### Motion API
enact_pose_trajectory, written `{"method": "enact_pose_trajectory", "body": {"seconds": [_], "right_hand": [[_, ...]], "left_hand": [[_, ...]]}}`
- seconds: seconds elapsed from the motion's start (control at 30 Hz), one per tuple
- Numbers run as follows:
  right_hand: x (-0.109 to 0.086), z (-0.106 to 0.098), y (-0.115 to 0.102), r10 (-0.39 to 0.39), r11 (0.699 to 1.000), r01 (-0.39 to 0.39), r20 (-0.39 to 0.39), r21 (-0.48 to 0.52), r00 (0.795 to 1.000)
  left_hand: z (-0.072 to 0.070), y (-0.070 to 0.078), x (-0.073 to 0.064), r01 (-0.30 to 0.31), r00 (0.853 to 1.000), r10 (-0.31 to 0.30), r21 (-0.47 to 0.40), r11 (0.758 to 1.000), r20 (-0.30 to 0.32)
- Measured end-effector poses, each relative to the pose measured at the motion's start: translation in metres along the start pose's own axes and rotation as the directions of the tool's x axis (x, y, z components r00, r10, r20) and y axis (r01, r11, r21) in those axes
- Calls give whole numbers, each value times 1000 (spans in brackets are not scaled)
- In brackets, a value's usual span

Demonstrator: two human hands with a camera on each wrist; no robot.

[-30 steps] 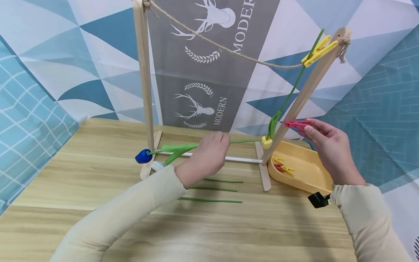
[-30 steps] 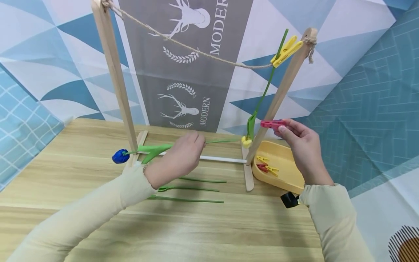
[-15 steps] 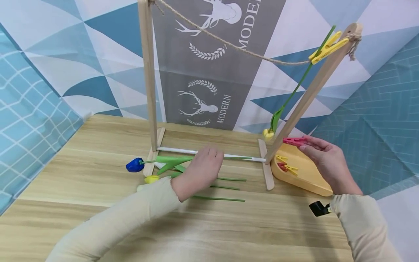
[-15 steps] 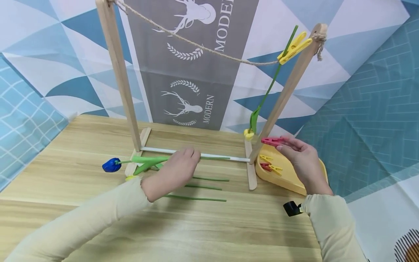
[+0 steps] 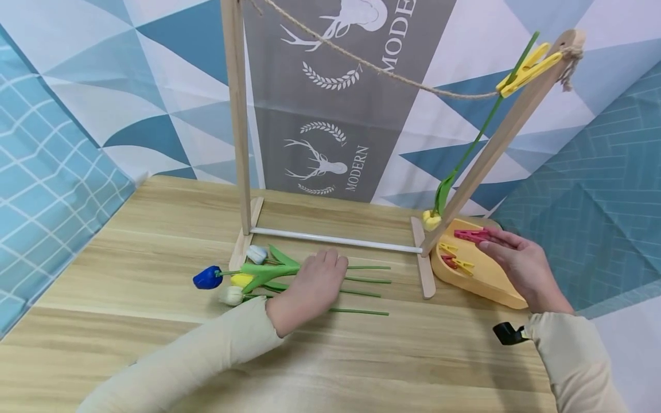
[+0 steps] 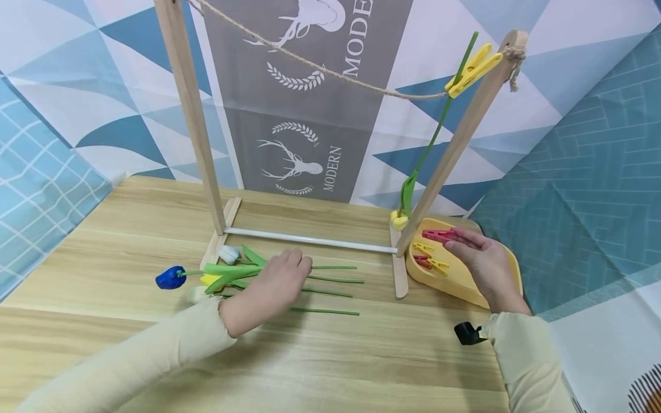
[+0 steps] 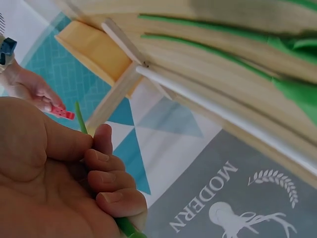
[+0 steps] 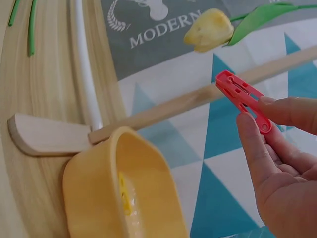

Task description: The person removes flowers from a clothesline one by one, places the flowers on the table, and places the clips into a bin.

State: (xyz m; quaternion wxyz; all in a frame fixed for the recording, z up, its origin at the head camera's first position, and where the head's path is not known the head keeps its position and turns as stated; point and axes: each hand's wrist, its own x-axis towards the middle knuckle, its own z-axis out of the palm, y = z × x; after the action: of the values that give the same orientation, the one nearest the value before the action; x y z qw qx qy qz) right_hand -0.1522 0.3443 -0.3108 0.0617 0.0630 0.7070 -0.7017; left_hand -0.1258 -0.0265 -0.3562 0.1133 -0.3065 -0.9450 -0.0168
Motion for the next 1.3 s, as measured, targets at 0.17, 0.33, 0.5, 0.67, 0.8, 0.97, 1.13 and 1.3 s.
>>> {"method": "enact_pose_trajectory", "body": {"seconds": [0.17, 0.33, 0.5, 0.67, 0.8, 0.97, 1.13, 1.3], "right_hand": [[2, -6, 9, -3, 999, 3, 17, 44, 1000], [4, -11, 16, -24, 999, 23, 13, 46, 1000], [6, -15, 25, -59, 995, 57, 26, 87, 998], [8, -20, 31, -68, 992, 62, 45, 109, 997], [9, -25, 36, -60, 989, 51, 63, 137, 996], [11, -28, 41, -41, 991, 32, 65, 131, 997], [11, -31, 44, -12, 990, 3, 59, 140, 998], [12, -32, 47, 27, 987, -32, 30, 157, 999]], "left_hand": [[9, 2, -12, -31, 998, 33, 49, 998, -46], [18, 6, -23, -10, 999, 11, 22, 1000, -38], [22, 11, -32, 10, 1000, -10, -16, 1000, -5], [27, 14, -39, 3, 999, -3, 4, 1000, 32], [30, 16, -45, 11, 995, -9, -20, 1000, 97], [37, 16, -51, 37, 993, -30, -60, 997, 113], [42, 16, -55, 42, 993, -33, -77, 996, 110], [45, 16, -58, 42, 989, -30, -80, 996, 143]]}}
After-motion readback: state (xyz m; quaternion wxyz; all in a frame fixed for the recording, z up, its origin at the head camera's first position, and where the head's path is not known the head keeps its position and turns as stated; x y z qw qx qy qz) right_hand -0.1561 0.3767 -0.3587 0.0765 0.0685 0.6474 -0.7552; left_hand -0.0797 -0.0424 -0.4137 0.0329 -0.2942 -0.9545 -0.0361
